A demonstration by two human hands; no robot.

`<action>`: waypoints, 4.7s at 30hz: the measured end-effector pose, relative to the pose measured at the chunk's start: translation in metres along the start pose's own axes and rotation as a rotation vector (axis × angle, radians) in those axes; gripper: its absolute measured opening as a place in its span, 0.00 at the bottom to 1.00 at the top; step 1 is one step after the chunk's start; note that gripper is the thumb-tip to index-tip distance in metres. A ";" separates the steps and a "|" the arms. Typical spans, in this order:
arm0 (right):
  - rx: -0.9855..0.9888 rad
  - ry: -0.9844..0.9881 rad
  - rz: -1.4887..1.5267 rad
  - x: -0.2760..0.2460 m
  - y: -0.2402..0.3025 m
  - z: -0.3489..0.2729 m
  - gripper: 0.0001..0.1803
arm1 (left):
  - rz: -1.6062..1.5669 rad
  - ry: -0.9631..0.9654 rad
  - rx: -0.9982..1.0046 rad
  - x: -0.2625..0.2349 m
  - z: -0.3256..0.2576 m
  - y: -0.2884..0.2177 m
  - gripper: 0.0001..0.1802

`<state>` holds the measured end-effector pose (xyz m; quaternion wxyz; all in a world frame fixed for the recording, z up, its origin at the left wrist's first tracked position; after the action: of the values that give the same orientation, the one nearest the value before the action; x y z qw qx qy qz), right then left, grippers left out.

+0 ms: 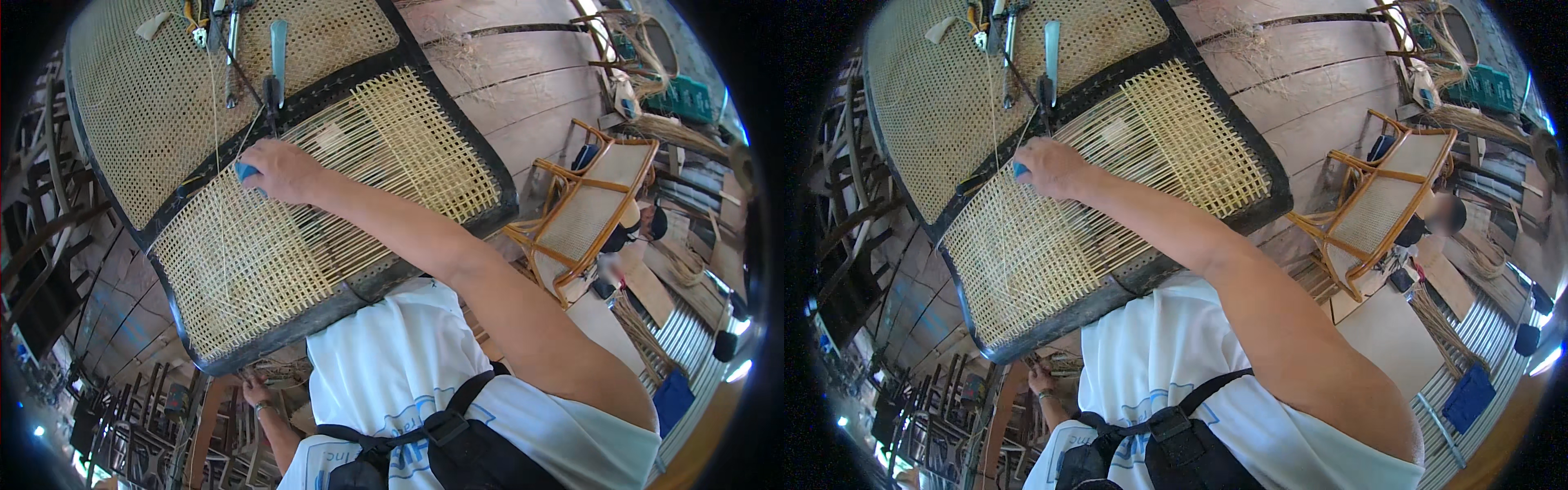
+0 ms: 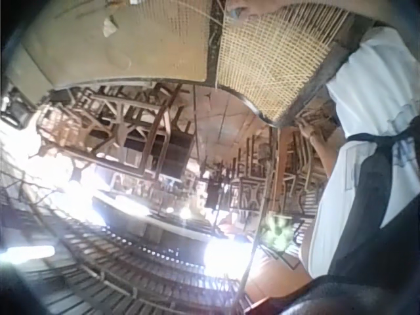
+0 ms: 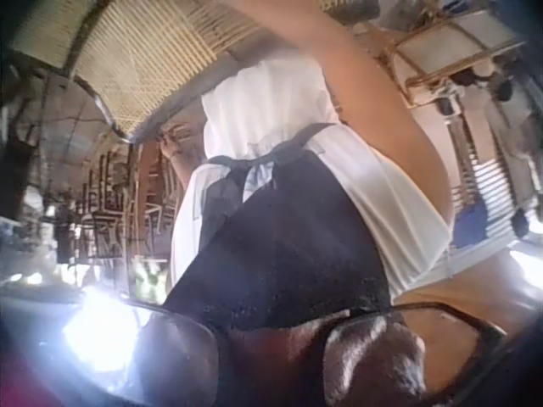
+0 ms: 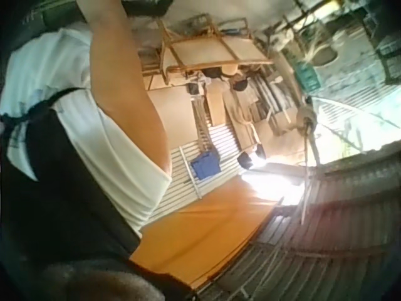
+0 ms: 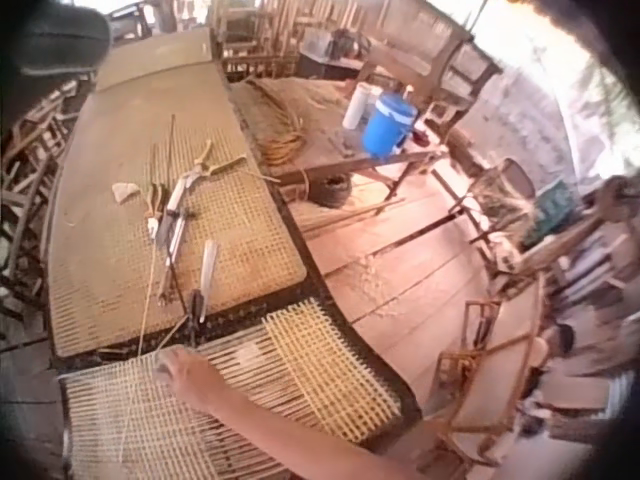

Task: Repairing and weaving the cane seat of a wooden chair using natural fibers.

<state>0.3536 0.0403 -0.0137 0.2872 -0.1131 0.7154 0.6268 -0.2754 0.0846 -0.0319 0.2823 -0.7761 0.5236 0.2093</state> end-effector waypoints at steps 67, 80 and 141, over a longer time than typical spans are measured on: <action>-0.021 0.582 0.206 -0.060 -0.001 0.038 0.20 | -0.448 0.122 -0.259 0.179 -0.168 -0.014 0.13; -0.566 0.512 0.214 -0.003 0.083 -0.094 0.16 | -0.396 0.157 -0.202 0.198 -0.156 -0.015 0.15; 0.463 -0.391 0.759 -0.055 0.215 -0.368 0.07 | -1.036 0.741 0.841 -0.001 -0.097 -0.324 0.06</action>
<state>0.1868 -0.2844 0.2138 0.1851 0.3427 0.7594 0.5212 0.0283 0.1167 0.1125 0.4219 -0.7694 0.1888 -0.4409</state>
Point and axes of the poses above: each hand's wrist, its own z-axis towards the middle knuckle, its own x-axis out of the palm, y = z × x, the point moved 1 cm from there along z, towards the middle knuckle, and after that the axes turned 15 degrees about y, right-handed, at the moved point
